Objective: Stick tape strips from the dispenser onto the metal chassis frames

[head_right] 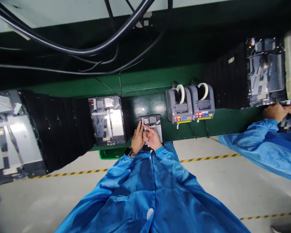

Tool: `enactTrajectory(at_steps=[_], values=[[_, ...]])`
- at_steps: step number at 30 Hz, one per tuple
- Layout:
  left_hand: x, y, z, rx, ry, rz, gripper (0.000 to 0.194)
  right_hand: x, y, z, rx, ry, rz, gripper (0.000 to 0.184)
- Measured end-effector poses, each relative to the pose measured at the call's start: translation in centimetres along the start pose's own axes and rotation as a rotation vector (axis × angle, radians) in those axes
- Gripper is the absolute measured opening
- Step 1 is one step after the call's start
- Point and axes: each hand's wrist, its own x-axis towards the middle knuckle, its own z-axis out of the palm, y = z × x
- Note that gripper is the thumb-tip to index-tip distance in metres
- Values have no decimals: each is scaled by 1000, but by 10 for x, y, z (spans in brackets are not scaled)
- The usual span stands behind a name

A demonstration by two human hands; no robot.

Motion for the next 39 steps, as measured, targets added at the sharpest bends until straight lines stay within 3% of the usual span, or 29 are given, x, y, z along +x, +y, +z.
enactTrajectory(at_steps=[8,17,28,30,32,36,39], values=[[2,0,-4,-54,-31,0,74,1,-1,1,33,29,19,40],[6,7,-21,99,-239,-19,87,3,-1,1,95,51,40,39],[16,12,-35,132,-294,11,85,4,-7,6,45,112,76,35],[16,12,-36,148,-290,21,85,4,-10,3,-90,126,93,35],[15,11,-36,154,-277,28,86,2,-15,-1,-383,186,53,35],[12,11,-32,143,-247,48,91,-6,-34,-4,-1306,311,-354,35],[11,11,-28,136,-210,49,94,-8,-53,3,-1851,184,-522,45]])
